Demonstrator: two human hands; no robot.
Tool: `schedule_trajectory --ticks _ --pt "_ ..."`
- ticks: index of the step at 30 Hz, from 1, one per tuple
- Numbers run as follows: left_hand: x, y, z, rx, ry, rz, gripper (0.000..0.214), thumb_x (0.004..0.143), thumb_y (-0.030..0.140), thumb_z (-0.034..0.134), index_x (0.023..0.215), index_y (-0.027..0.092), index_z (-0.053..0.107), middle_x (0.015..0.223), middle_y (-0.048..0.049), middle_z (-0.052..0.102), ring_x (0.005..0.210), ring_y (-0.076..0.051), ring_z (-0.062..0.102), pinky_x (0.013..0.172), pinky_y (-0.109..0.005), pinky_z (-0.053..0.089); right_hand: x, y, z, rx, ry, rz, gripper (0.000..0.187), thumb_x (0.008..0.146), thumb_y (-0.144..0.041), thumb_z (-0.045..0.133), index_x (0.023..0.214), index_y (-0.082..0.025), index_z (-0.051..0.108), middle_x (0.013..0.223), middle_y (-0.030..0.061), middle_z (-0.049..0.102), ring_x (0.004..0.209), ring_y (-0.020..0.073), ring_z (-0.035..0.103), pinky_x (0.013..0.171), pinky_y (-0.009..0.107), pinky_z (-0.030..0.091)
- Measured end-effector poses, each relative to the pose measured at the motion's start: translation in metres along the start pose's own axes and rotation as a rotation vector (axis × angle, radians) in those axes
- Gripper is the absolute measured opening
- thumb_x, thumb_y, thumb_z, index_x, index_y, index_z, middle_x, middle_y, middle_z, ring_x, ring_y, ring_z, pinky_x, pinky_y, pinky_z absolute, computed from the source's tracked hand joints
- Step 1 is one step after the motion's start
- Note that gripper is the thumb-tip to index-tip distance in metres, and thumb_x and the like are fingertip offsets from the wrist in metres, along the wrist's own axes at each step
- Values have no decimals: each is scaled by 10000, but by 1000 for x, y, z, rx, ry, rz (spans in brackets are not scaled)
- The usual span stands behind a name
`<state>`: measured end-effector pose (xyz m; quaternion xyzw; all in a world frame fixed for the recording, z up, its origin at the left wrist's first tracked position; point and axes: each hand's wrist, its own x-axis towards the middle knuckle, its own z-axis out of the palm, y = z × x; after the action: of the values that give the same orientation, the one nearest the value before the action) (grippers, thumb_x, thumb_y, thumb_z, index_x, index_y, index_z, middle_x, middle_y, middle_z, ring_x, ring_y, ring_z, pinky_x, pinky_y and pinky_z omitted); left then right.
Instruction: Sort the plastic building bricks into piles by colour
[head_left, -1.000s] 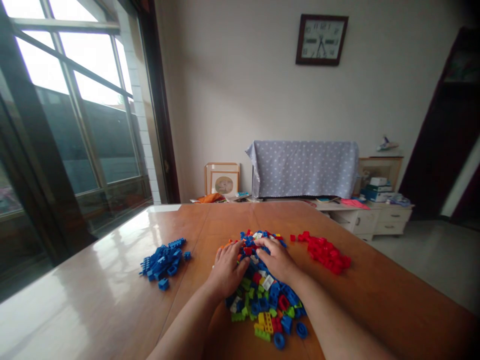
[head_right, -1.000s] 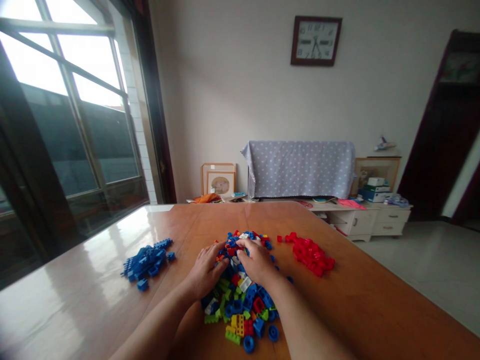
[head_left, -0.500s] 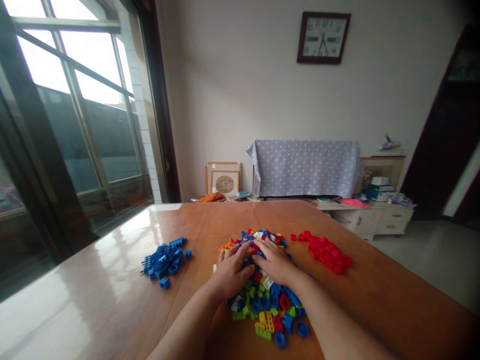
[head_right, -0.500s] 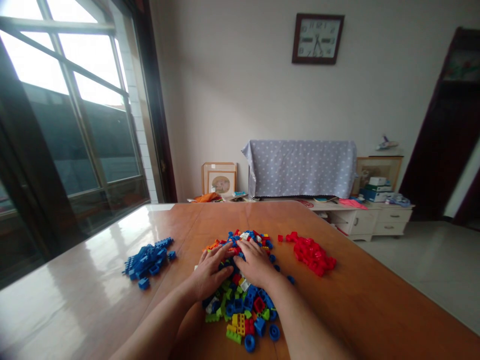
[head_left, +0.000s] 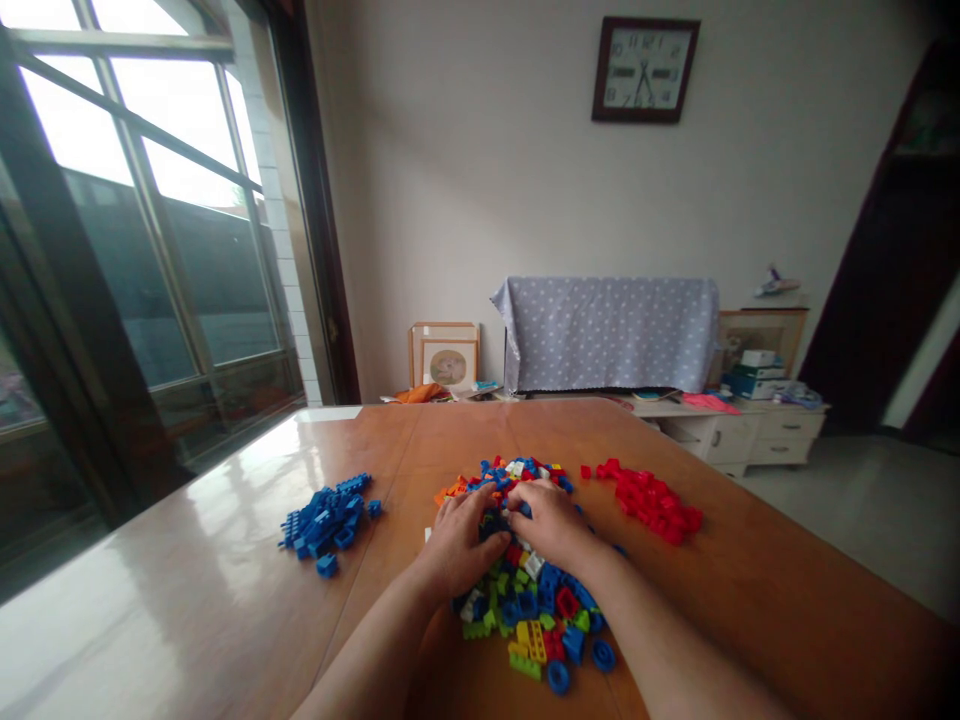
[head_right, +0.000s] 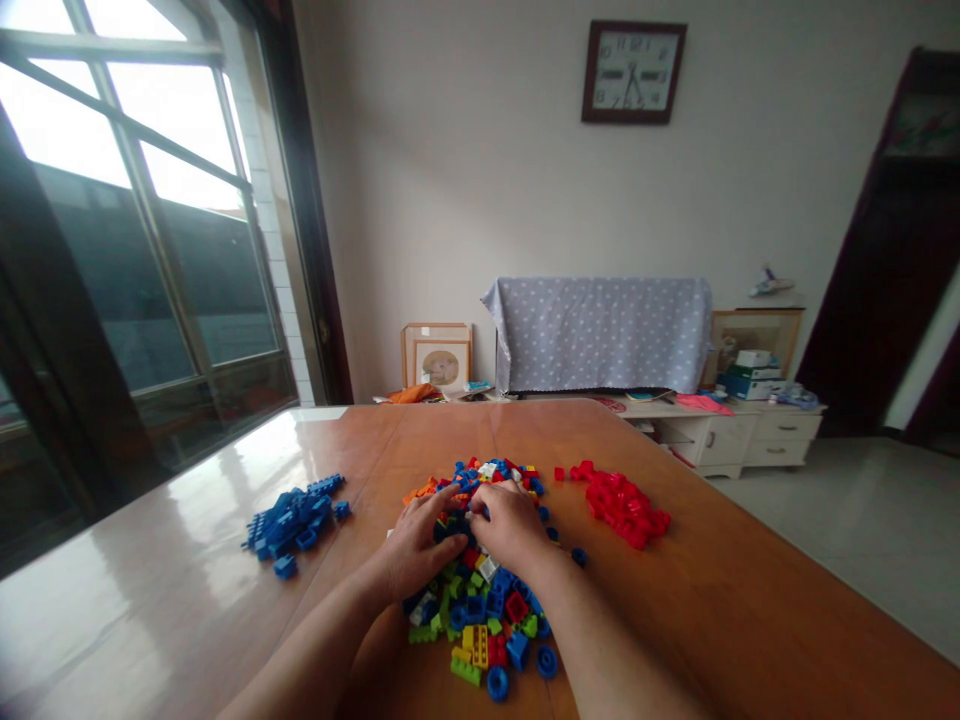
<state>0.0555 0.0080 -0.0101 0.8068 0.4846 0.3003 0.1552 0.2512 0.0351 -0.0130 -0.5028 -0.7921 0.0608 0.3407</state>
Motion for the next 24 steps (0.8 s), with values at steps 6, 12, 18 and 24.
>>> schedule_trajectory --ticks 6,12,18,24 --pt "-1 2 -2 6 -6 36 662 833 450 626 1436 235 459 1378 -94 570 1309 -309 452 1098 -462 345 1 5 1 75 100 26 156 775 -173 636 891 -250 708 915 33 701 932 197 619 874 310 455" --pt "-1 1 -4 42 15 56 549 871 489 578 1362 249 531 1314 -78 610 1260 -298 494 1062 -435 383 13 16 0 697 292 299 282 846 -362 605 1085 -227 673 1070 62 721 1020 226 662 908 364 511" --pt "-1 5 -8 78 -4 63 496 906 526 518 1328 269 564 1255 -68 636 1209 -286 527 1037 -422 407 21 66 -16 1198 511 751 267 923 -432 416 945 -225 582 999 102 682 948 194 687 822 352 592" --pt "-3 16 -12 123 -6 84 567 909 595 480 1362 262 547 1257 -99 623 1215 -308 511 1046 -468 391 12 97 -37 1293 571 816 464 963 -434 150 1129 -261 549 1208 130 595 1135 193 618 875 404 580"
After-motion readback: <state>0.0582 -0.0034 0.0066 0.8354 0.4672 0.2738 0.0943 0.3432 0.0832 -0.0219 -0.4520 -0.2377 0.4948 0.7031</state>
